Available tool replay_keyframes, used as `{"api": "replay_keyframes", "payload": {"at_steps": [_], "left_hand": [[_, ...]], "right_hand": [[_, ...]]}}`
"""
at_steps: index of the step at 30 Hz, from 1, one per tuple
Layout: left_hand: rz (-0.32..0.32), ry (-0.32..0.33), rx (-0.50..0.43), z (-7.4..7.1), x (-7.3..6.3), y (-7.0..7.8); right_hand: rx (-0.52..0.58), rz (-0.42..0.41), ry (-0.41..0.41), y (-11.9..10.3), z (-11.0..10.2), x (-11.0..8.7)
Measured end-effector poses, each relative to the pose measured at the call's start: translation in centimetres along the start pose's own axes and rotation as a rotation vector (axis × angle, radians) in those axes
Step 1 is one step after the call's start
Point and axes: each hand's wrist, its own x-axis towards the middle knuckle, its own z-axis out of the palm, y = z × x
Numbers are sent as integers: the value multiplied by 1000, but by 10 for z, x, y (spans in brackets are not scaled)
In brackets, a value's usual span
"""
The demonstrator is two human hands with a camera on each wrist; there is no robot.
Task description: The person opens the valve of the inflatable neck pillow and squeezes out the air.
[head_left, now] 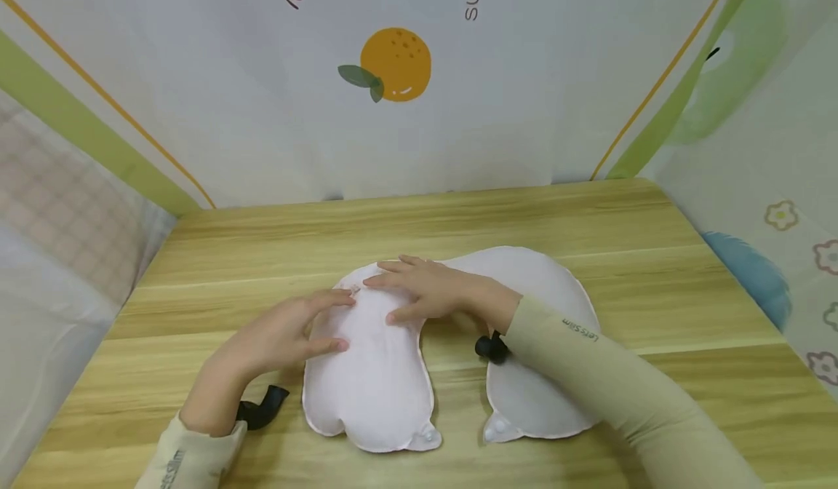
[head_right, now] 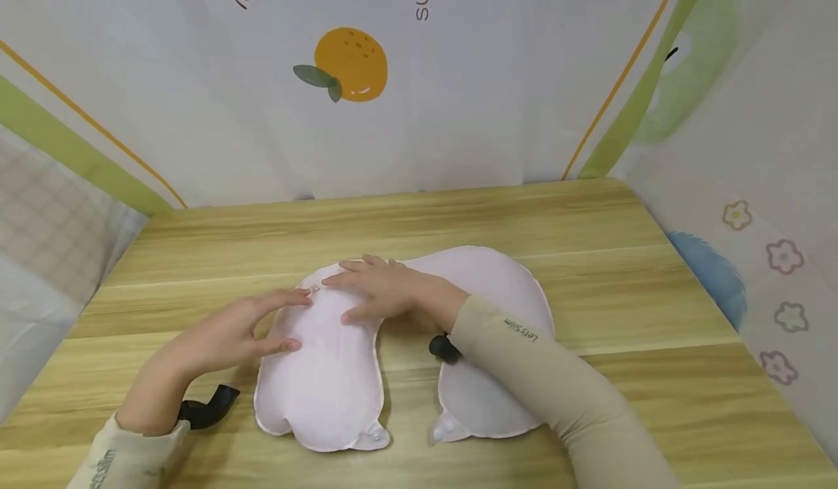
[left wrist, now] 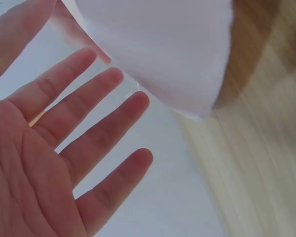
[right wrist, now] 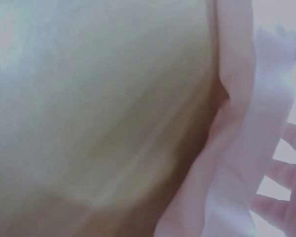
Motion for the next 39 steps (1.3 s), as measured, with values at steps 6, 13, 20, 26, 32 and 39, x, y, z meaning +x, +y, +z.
{"api": "replay_keyframes", "payload": {"at_steps": [6, 13, 20, 26, 32, 39], "left_hand": [[85, 30, 52, 2, 0, 6], [122, 10, 78, 6, 2, 6], [99, -28, 90, 11, 3, 4], [96, -49, 94, 10, 6, 2], [85, -69, 79, 11, 8, 1], [83, -87, 52, 10, 9, -1]], "right_hand": [[-9, -58, 50, 3, -7, -1], [-15, -32, 10, 4, 2, -1], [-61, -3, -25, 5, 9, 0], [-74, 31, -39, 3, 8, 0], [-80, 39, -53, 4, 10, 2], [-119, 71, -84, 4, 10, 4]]}}
